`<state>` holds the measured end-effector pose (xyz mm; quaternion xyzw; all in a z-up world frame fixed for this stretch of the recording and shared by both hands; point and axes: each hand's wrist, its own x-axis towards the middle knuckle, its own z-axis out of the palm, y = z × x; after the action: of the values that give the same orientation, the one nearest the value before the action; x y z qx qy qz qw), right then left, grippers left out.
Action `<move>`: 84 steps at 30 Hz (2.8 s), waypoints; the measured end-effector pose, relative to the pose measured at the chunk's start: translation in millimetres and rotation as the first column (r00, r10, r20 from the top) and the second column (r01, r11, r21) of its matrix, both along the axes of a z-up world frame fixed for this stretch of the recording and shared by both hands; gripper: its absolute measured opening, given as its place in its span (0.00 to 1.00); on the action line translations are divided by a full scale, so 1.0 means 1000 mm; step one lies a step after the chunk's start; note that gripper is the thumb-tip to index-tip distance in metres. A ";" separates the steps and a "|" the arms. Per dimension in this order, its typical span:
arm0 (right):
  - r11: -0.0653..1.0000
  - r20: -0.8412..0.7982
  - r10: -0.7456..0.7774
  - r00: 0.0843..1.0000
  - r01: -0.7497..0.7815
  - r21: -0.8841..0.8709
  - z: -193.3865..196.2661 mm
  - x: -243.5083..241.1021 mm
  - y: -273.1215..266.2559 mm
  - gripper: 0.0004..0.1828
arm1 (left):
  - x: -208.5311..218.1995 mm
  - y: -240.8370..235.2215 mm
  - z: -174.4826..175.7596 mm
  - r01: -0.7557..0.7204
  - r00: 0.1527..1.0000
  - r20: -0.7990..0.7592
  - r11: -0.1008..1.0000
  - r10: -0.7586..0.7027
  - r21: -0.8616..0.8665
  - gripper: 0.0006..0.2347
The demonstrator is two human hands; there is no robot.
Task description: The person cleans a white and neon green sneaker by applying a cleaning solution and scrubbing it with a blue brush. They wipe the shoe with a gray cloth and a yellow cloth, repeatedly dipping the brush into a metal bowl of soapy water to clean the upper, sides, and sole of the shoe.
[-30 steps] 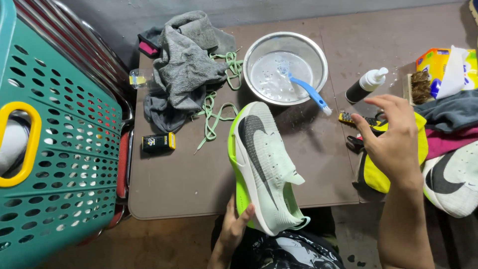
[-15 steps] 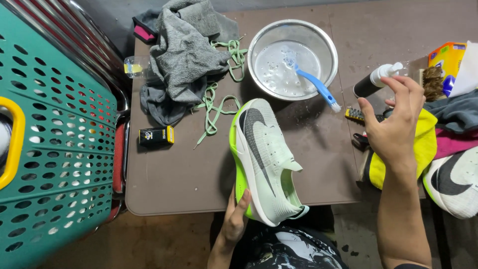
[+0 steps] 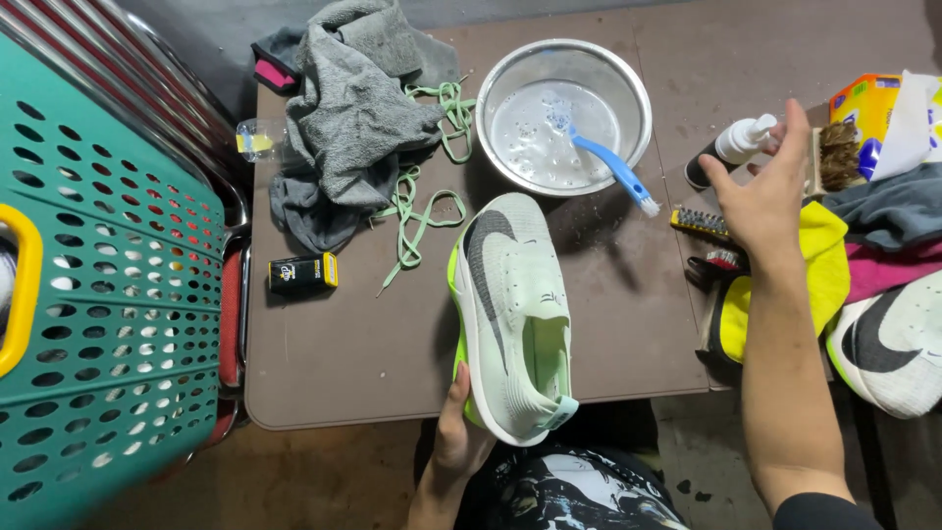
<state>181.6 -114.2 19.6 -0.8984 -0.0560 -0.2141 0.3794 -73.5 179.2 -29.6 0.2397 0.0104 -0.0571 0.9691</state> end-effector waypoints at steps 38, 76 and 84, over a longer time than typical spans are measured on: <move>0.662 -0.026 0.748 0.663 -0.749 -0.036 -0.006 -0.134 0.069 0.48 | 0.019 0.008 0.054 -0.039 0.989 -0.076 0.725 0.125 0.688 0.29; 0.824 0.235 0.511 0.827 -0.393 -0.407 -0.027 -0.129 0.082 0.28 | 0.011 0.005 0.059 0.054 0.990 -0.135 0.743 0.050 0.668 0.31; 0.909 0.453 0.373 0.810 -0.416 -0.007 -0.004 -0.084 0.055 0.30 | 0.007 0.023 0.076 0.090 0.991 -0.132 0.790 -0.012 0.606 0.24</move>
<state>97.2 -59.2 15.9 -0.7754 -0.3163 -0.3323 0.4338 -66.9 202.3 46.5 0.5358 0.0806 -0.0914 0.8355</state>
